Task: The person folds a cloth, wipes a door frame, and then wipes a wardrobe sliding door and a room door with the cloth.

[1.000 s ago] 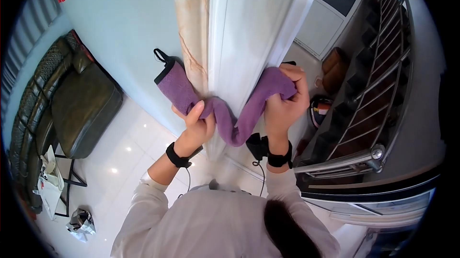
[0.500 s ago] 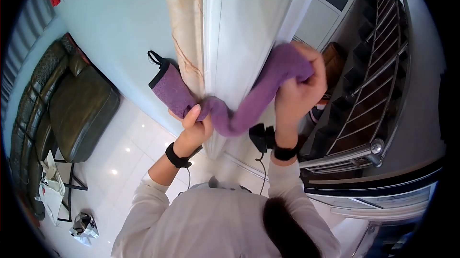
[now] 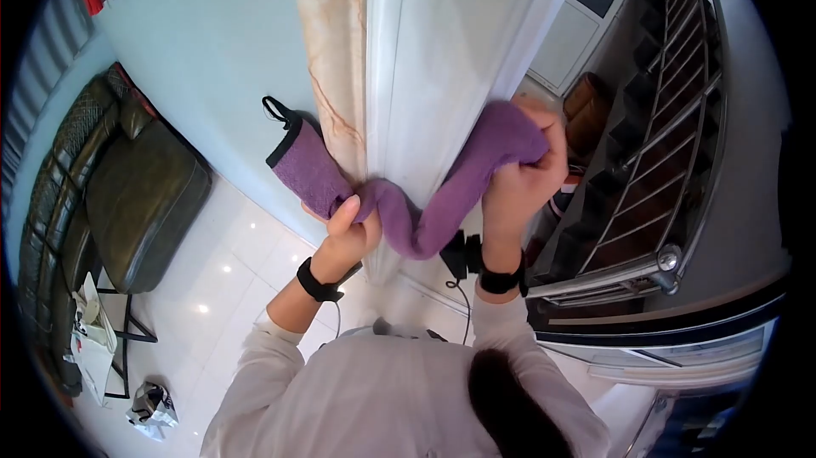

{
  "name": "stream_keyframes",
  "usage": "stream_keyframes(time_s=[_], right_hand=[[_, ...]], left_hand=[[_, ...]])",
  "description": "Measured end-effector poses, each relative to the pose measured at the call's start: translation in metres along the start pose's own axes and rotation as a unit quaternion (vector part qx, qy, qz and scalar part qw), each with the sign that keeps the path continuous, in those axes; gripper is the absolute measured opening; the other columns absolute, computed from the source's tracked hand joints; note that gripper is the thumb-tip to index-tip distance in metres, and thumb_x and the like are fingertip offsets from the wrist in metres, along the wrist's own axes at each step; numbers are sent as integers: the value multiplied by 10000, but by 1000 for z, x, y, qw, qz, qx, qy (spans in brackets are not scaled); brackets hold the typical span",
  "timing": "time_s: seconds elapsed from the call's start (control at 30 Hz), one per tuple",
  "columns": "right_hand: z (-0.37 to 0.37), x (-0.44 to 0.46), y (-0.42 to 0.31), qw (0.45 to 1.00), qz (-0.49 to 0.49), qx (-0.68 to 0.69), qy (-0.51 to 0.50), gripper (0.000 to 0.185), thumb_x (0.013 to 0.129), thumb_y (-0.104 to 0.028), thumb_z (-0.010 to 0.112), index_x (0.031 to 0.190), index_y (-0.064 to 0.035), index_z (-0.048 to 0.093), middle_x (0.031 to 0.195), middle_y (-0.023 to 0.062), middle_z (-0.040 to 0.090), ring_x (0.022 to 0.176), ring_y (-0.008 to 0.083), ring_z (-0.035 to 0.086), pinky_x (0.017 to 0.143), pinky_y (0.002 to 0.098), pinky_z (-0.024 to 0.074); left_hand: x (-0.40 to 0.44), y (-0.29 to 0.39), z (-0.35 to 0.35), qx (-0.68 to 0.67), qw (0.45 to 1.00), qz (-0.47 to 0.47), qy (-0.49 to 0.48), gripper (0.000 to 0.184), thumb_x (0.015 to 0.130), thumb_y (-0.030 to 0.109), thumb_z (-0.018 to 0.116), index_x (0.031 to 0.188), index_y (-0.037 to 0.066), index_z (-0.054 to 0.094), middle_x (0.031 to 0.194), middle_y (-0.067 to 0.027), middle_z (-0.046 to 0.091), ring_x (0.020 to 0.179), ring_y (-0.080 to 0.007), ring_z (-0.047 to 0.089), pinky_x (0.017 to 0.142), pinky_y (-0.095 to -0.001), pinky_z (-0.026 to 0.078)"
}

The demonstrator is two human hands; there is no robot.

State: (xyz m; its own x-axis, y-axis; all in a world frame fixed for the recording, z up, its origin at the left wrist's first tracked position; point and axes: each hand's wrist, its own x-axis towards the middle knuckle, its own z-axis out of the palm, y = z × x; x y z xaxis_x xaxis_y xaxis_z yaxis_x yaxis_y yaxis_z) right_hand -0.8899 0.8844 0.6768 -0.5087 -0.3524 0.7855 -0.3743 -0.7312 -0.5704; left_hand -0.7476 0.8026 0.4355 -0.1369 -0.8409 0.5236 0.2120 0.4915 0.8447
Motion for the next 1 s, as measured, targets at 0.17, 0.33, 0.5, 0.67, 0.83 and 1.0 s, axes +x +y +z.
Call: stream_keyframes(time_s=[0.17, 0.33, 0.5, 0.67, 0.83, 1.0], right_hand=[[-11, -24, 10, 999, 48, -3, -4, 224, 627, 94, 462, 829, 34, 537, 877, 77, 561, 833, 134, 517, 780, 227, 397], [0, -7, -4, 998, 53, 25, 25, 211, 642, 101, 463, 829, 36, 537, 879, 76, 563, 829, 129, 517, 785, 227, 398], [-9, -28, 10, 998, 62, 10, 15, 240, 632, 113, 462, 845, 37, 544, 900, 78, 575, 838, 125, 521, 787, 228, 403], [0, -6, -8, 997, 66, 4, 29, 260, 617, 110, 444, 842, 28, 547, 914, 72, 583, 837, 116, 522, 791, 226, 405], [-6, -28, 6, 996, 83, -16, 33, 238, 629, 98, 467, 843, 26, 539, 913, 64, 583, 830, 104, 519, 788, 220, 406], [-2, -7, -10, 999, 39, -23, 9, 236, 636, 86, 488, 859, 26, 541, 917, 65, 585, 836, 114, 524, 789, 225, 410]], left_hand=[[2, 34, 10, 50, 995, -81, 33, 393, 813, 405, 436, 802, 13, 410, 804, -46, 399, 788, -149, 396, 766, -233, 332], [-1, -7, -3, -19, 999, -42, -7, 349, 828, 362, 451, 813, 14, 418, 810, -42, 409, 776, -139, 402, 758, -221, 338], [13, 43, 23, 55, 987, 125, 88, 347, 811, 387, 455, 766, 48, 395, 782, -24, 390, 734, -141, 396, 704, -229, 330], [-3, 5, -2, 86, 992, -87, -7, 370, 771, 370, 515, 911, 28, 500, 855, -69, 540, 856, -157, 493, 846, -255, 367], [22, 87, 16, 224, 923, 312, -4, 291, 638, 160, 681, 921, 151, 617, 940, -138, 572, 822, -278, 533, 678, -362, 365], [35, 145, 27, 292, 809, 509, -46, 340, 519, 189, 758, 848, 225, 677, 1048, -149, 593, 901, -333, 550, 631, -387, 348]])
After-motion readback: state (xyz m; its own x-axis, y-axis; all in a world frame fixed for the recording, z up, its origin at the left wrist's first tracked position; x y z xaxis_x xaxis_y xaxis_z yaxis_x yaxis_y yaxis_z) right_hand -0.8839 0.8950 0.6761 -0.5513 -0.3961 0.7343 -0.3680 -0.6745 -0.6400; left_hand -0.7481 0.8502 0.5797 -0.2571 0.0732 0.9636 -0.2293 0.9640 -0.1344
